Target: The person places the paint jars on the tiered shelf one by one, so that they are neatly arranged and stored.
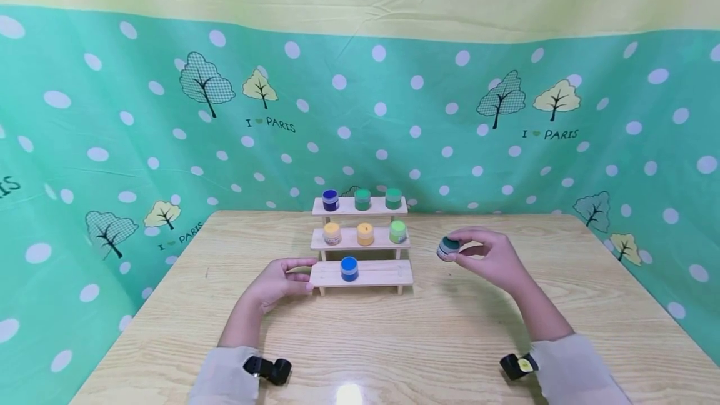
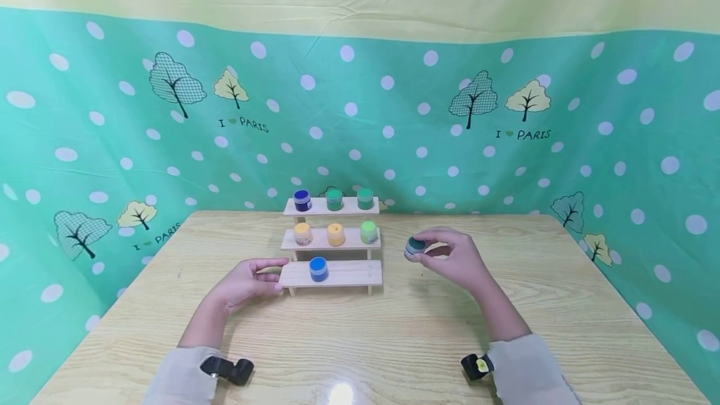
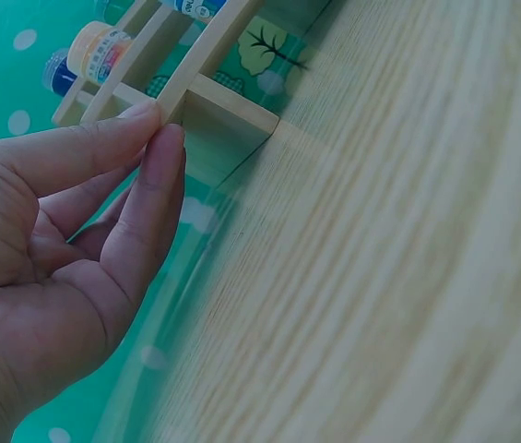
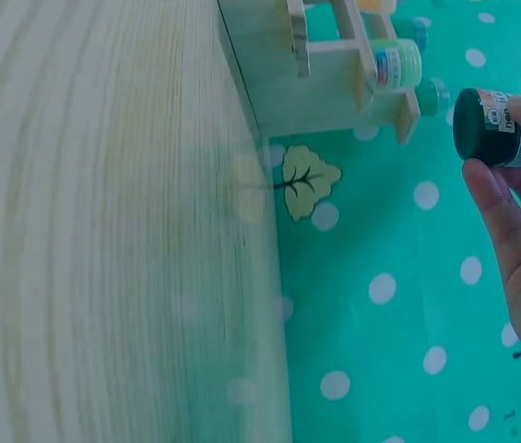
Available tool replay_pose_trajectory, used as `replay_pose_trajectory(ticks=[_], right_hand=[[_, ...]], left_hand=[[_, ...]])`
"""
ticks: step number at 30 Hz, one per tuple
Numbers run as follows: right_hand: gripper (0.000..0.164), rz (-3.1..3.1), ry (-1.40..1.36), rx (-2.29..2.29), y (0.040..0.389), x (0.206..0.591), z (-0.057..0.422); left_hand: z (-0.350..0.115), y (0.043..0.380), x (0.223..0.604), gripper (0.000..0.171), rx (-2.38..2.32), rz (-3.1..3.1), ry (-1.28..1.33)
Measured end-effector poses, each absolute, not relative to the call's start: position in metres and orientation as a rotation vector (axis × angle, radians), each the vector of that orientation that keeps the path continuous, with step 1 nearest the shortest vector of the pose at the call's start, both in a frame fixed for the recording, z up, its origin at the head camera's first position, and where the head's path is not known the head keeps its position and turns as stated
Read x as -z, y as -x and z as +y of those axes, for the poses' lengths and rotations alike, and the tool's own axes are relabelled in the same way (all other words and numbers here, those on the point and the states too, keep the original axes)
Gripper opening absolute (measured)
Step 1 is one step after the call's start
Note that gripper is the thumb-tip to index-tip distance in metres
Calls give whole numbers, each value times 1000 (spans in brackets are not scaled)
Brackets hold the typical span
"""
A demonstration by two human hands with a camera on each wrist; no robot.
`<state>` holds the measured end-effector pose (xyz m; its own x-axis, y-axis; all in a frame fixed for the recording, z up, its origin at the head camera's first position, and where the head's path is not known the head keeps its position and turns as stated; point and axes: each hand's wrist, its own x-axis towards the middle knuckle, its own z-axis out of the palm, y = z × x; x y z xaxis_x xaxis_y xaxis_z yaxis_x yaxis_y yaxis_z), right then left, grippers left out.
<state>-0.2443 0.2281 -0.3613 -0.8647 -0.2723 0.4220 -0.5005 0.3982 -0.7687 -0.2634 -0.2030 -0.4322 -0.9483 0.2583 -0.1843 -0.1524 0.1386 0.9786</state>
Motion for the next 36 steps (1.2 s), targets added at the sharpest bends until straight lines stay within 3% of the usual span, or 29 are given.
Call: replay_pose_trajectory(ticks=[25,36], right_hand=[[31,-2387,-890,-1578,255,386,179],[31,-2463,-757,-1653,259,395,152]], left_hand=[[-201,262,430,59,-1888,2101,-80],[-201,262,429,60,-1888,2097,-70]])
